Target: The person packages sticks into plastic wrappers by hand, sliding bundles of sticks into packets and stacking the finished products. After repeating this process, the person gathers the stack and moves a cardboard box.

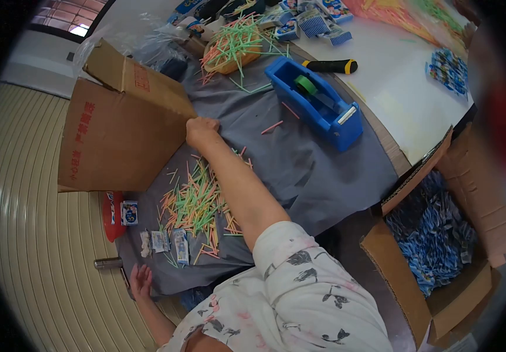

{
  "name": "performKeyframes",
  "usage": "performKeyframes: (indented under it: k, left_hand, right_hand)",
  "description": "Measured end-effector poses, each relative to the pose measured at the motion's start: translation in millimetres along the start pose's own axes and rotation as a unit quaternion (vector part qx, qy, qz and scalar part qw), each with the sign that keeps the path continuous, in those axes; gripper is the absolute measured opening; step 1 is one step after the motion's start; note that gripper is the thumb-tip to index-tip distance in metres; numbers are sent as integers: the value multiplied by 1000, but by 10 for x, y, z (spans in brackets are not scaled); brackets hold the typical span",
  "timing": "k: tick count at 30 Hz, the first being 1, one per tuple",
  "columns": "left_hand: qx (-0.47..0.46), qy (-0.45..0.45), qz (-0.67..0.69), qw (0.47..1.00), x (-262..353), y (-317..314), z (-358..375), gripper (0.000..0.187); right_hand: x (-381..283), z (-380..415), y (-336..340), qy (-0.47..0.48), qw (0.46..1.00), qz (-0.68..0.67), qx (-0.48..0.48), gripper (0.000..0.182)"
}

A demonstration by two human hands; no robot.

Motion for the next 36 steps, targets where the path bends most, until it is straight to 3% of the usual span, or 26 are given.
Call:
performKeyframes:
  k: [6,8,9,10,11,15,17,21,23,26,29,31,34,36]
  left_hand:
    - [-87,-30,-162,982,59,-783,344,47]
    - [-121,-103,-219,963,40,-881,466,43]
    - [-116,-89,-211,966,-15,-837,526,43]
    - [-113,-117,-237,958,-35,-782,615,40]
    - [-111,-142,-262,948,-73,-735,715,37]
    - [-38,-153,-225,962,-307,-613,1097,33]
    - [7,-207,-117,971,-393,-673,1224,29]
    - [-8,-207,-91,974,-584,-1155,1239,22]
    - [-121,-300,-173,930,-591,-1486,1213,15]
    - [-167,-326,-220,904,-488,-1865,1221,12]
    - [-164,-370,-262,876,-279,-2100,1319,11]
    - [-147,-376,-266,876,-255,-2046,1353,11]
    - [-125,-367,-269,882,-316,-2020,1343,11]
    - [-103,-341,-270,894,-347,-2076,1320,12]
  right_hand:
    - [-63,57,10,53,986,144,-63,35]
    - [-12,93,163,35,986,163,-20,33]
    - [67,127,274,61,983,172,2,32]
    - [83,234,411,21,977,210,22,30]
    - [174,256,522,54,973,224,33,30]
    - [506,810,548,138,965,209,74,37]
    - [689,1081,292,151,963,155,159,55]
    - [657,1478,-327,99,963,227,103,70]
    - [562,1482,-492,94,958,252,103,74]
    - [260,1275,-716,111,955,268,69,76]
    - [12,1215,-805,137,952,274,7,78]
    - [-148,1315,-657,200,972,114,-50,79]
    - [-210,1816,-409,296,905,303,-15,91]
    - [-55,2094,-455,290,901,319,-52,94]
Point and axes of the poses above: each hand's wrist, its own z-axis away from the middle knuckle, its own y-axis out of the back of the hand, x = y × z, the point moved 5 cm from there along -z, towards the middle knuckle, and after that the axes turned 8 degrees about -x, right-handed, at the moved point
